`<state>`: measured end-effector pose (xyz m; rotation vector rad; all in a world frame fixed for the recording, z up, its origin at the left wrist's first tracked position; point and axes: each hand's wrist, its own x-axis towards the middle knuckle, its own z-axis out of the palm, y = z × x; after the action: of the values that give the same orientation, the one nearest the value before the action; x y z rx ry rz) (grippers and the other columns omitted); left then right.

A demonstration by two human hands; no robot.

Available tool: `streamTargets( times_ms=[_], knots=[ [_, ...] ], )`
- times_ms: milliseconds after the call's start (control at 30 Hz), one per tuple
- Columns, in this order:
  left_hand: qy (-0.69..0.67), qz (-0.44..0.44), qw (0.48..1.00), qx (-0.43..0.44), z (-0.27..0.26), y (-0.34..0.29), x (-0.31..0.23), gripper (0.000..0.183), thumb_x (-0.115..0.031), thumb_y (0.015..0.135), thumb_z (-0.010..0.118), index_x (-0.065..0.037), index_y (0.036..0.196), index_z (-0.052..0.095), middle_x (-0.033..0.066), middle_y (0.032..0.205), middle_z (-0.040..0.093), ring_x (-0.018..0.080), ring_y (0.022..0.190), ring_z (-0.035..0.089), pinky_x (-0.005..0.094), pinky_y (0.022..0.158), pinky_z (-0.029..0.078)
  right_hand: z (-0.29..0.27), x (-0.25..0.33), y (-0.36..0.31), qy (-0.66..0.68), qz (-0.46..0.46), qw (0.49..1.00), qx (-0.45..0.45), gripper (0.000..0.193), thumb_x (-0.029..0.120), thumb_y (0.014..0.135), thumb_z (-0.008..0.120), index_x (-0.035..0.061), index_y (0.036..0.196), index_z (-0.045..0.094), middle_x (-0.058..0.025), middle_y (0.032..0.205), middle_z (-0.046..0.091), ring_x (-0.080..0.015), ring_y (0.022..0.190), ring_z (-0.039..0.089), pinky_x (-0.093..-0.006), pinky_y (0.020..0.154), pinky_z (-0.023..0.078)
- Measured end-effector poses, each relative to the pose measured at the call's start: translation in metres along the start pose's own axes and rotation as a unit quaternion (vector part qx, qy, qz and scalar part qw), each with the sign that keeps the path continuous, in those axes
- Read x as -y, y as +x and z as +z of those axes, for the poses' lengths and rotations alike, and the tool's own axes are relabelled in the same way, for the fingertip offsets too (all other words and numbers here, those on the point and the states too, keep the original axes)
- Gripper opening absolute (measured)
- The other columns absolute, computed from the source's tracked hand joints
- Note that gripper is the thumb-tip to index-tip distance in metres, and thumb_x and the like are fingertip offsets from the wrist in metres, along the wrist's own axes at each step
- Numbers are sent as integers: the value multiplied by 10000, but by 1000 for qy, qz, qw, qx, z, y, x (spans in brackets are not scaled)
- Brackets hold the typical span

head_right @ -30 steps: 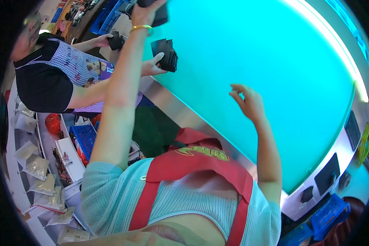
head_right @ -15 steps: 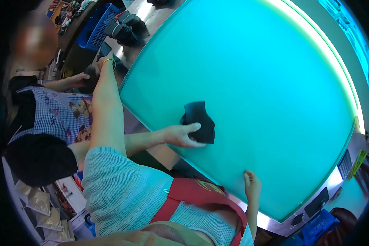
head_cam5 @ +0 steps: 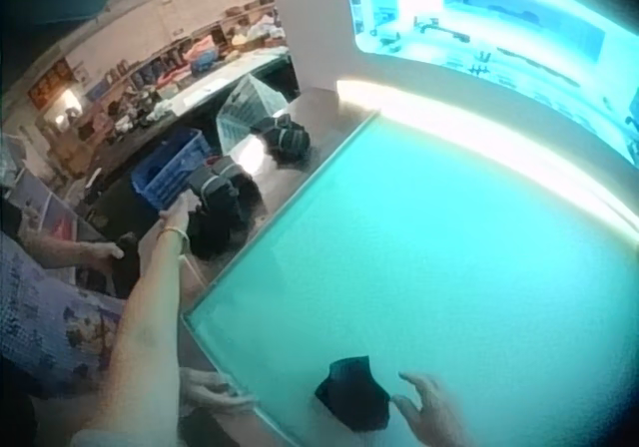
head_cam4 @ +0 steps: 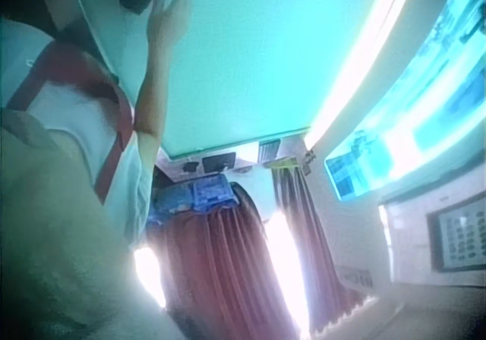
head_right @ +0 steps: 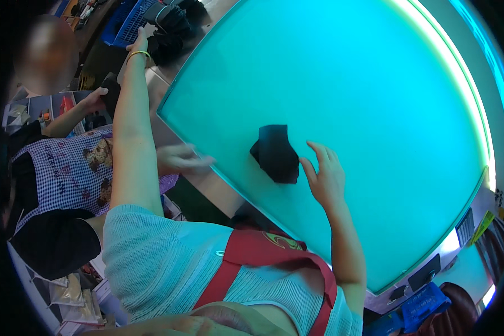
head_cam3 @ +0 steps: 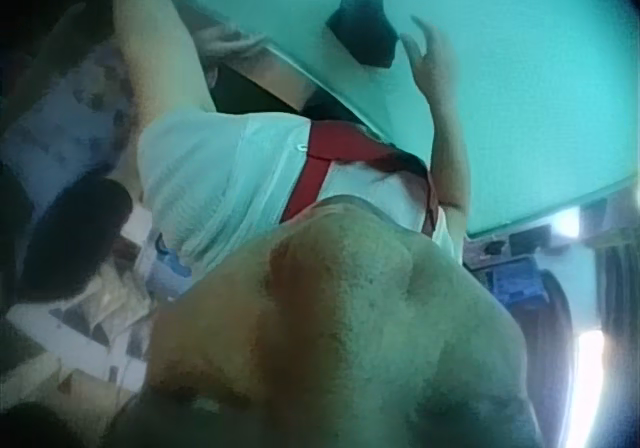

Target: The person sorts black shoe components on a light table, laying them out in rows and then stacking them.

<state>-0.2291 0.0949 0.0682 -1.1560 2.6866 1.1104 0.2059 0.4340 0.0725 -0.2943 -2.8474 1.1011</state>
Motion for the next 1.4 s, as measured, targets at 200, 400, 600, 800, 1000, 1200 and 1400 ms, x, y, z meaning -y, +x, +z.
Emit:
streamTargets(
  times_ms=[200, 400, 600, 800, 1000, 1200, 1400],
  knots=[
    [-174, 122, 930, 299, 43, -129, 24, 764, -496, 911, 640, -32, 1458, 378, 169, 1471, 407, 297, 1381, 368, 443, 1093, 352, 61, -31, 44, 185, 145, 972, 5, 553, 337, 922, 660, 15, 1345, 510, -204, 1311, 560, -367, 1203, 541, -427, 988, 453],
    [-2, 196, 927, 321, 135, -285, 156, 900, -438, 776, 823, 25, 1424, 404, 203, 1400, 487, 303, 1246, 514, 416, 1015, 440, 85, -78, 97, 65, 154, 986, -2, 654, 338, 903, 676, -3, 1417, 458, -220, 1362, 550, -316, 1231, 555, -409, 984, 467],
    [-224, 53, 876, 424, 155, -296, 171, 582, -185, 809, 812, 40, 1249, 505, 128, 1101, 663, 233, 897, 671, 352, 809, 560, 90, -81, 90, 266, 216, 930, 131, 708, 375, 811, 737, -42, 1343, 527, -184, 1251, 636, -283, 1143, 618, -375, 946, 490],
    [-364, -48, 788, 494, 156, -430, 190, 369, -117, 955, 633, -57, 1292, 496, 88, 1191, 614, 230, 1061, 630, 385, 854, 558, 28, -127, 9, 230, 333, 899, 166, 1016, 549, 648, 808, -36, 1394, 444, -258, 1245, 607, -338, 1141, 613, -379, 962, 488],
    [-414, 39, 612, 673, 135, -612, 180, 570, -44, 983, 534, -83, 1485, 268, 130, 1382, 477, 255, 1223, 534, 415, 1032, 462, -137, -164, -126, 293, 263, 918, 42, 1014, 404, 672, 851, 46, 1463, 325, -217, 1130, 649, -321, 1068, 641, -392, 971, 477],
    [-114, 764, 531, 350, 110, -705, 185, 1104, -246, 585, 918, -39, 1471, 292, 209, 1479, 375, 359, 1340, 417, 456, 1115, 306, -234, -191, -256, -117, 64, 991, 8, 779, 147, 687, 803, 89, 1356, 410, -126, 1143, 661, -331, 1050, 640, -418, 850, 492],
    [54, 686, 498, 528, 136, -789, 234, 1033, -243, 623, 885, -111, 1485, 330, 140, 1318, 547, 337, 1205, 529, 422, 987, 418, -266, -260, -337, -69, -79, 994, 9, 657, 360, 763, 772, 95, 1315, 535, -129, 1219, 637, -345, 1046, 633, -430, 930, 472]
  ],
)
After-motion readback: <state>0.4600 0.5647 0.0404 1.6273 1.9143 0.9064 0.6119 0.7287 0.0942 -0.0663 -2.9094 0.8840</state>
